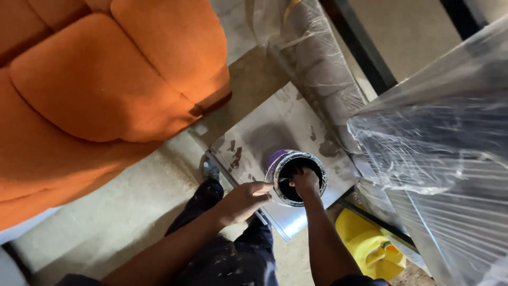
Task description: Applying black paint to a metal furniture frame using a sponge applicator dipped in a paint bucket.
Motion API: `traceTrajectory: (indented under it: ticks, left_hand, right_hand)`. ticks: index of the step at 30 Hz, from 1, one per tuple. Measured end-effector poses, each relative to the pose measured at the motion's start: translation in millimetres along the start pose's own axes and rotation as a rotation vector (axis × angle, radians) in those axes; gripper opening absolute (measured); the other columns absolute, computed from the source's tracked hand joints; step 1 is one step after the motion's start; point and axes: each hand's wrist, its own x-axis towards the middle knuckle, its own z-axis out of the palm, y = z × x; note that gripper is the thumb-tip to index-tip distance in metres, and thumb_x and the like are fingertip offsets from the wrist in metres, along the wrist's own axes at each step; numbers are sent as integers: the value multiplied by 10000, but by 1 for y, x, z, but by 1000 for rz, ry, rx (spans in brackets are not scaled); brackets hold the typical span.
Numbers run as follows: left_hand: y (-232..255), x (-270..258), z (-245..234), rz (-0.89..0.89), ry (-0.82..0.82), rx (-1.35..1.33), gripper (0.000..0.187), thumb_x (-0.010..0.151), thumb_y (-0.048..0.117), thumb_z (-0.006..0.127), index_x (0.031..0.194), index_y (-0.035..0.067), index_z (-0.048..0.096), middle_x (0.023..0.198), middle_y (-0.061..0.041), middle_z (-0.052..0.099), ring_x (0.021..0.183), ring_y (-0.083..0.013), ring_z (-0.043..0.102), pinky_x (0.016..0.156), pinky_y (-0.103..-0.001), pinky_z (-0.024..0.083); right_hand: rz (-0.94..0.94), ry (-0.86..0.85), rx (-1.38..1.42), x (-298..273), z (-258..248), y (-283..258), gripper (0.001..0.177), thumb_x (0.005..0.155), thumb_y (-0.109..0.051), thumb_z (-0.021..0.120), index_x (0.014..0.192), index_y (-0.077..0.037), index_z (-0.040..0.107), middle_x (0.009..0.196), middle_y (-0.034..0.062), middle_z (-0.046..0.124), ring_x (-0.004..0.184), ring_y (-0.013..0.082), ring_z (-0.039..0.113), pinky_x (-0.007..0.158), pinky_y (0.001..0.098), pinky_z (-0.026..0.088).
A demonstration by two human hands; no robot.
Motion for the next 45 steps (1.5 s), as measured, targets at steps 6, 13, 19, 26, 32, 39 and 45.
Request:
traceTrajectory:
  ticks: [6,13,19,26,32,39,45]
  left_hand:
    - [-6,-3,-3,-72,28,70,607,957,376,555,1477,64,570,1495,-227,567,1433,-353,496,1229,-487,348]
    - [-46,15,-10,-78,16,118,589,947,420,562,1453,121,609,1478,-173,603,1411,-299,531,1209,-435,387]
    - [-60,27,-9,122,33,309,685,958,526,465,1448,58,564,1481,-146,599,1334,-264,619,1088,-363,463]
    - [-45,21,-8,51,26,230,685,930,539,525,1421,67,599,1484,-158,594,1291,-270,659,989,-334,534]
    - [-59,31,-2,137,32,286,638,969,508,514,1399,47,614,1450,-162,619,1292,-273,649,1042,-350,490]
    - [-73,46,2,284,22,356,527,1022,394,476,1338,3,637,1359,-195,659,1213,-299,672,985,-367,522]
    - [-41,33,0,127,8,269,581,955,475,477,1355,94,656,1360,-133,683,1220,-264,677,976,-353,511]
  right_hand:
    - [-49,-3,-156,74,42,36,280,757,-227,610,915,-109,809,835,129,774,906,372,754,765,518,591]
    - [-172,16,-331,66,44,28,325,818,-180,562,996,-53,803,944,150,788,965,357,752,846,483,611]
    - [-463,-160,-1064,107,69,55,359,963,-291,587,1287,-187,702,1331,94,670,1216,313,659,986,392,583]
    - [-86,-121,-194,80,48,45,117,946,-294,548,967,-198,612,799,46,603,710,242,576,610,364,465]
    - [553,-396,767,12,-27,-15,211,969,-267,517,781,-181,472,670,21,401,477,129,281,387,241,158]
    - [304,-302,179,0,-10,-17,499,1030,-445,515,951,-3,733,680,111,617,613,236,557,619,376,465]
    - [415,-383,369,2,-17,-12,417,911,-446,599,971,-39,668,768,131,568,640,263,474,618,392,413]
